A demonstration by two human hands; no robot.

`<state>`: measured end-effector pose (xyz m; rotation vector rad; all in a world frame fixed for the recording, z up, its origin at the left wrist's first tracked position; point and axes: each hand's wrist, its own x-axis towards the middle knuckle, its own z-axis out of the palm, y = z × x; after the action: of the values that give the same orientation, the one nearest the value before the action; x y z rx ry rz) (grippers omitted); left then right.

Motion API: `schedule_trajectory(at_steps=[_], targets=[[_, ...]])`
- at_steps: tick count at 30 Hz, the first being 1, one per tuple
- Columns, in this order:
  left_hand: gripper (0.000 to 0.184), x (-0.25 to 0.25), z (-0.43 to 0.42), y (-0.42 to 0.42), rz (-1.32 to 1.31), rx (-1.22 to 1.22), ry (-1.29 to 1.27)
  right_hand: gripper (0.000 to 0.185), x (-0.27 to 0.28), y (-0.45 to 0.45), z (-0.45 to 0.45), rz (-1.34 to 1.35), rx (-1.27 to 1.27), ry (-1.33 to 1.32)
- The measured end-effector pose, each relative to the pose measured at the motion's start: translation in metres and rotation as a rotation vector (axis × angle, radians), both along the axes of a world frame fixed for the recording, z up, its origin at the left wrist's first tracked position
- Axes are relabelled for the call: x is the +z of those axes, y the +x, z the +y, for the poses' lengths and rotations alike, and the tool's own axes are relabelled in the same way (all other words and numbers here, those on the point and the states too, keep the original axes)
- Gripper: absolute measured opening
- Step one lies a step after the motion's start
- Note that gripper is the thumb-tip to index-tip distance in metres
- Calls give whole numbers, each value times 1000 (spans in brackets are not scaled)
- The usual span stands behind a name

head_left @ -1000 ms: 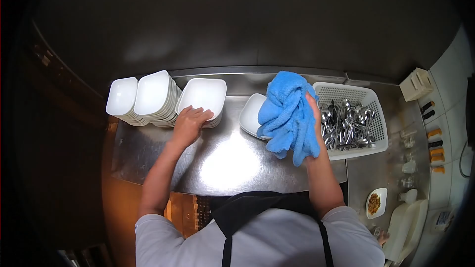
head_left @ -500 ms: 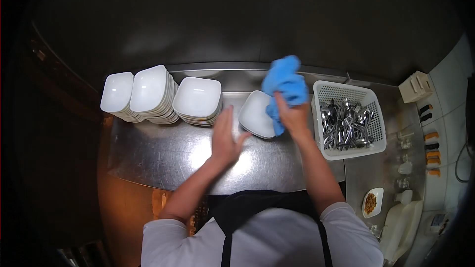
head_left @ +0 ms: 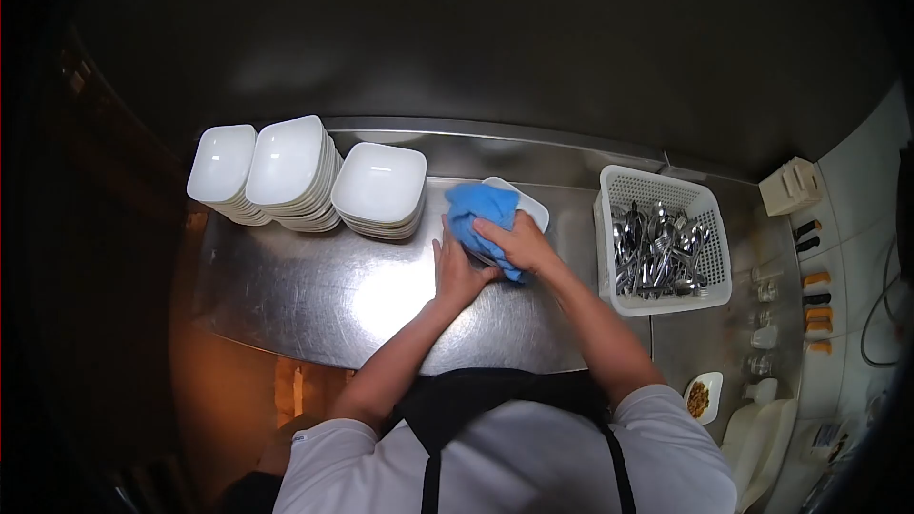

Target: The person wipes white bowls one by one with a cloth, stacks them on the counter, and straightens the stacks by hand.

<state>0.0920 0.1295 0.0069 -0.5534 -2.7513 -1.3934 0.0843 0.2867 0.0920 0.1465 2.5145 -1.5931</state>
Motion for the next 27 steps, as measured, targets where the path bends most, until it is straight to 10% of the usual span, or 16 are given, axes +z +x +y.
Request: schedule_trajectory(at_steps=[3, 8, 16, 19, 24, 27], targets=[[138, -3, 0, 7, 1, 4, -19, 73, 4, -21, 11, 489, -54, 346], [143, 0, 2, 2, -41, 10, -88, 90, -59, -9, 1, 345, 184, 1071], [132, -7, -2, -1, 85, 2, -98, 76, -17, 2, -21, -76, -65, 300], [117, 1, -7, 1, 267, 39, -44, 65, -4, 8, 4, 28, -408, -896], [54, 39, 2, -15, 460, -543, -631, 61, 53, 28, 55, 250, -442, -1203], [48, 58, 16, -25, 172, -742, -885, 62, 75, 46, 77, 416, -490, -1200]])
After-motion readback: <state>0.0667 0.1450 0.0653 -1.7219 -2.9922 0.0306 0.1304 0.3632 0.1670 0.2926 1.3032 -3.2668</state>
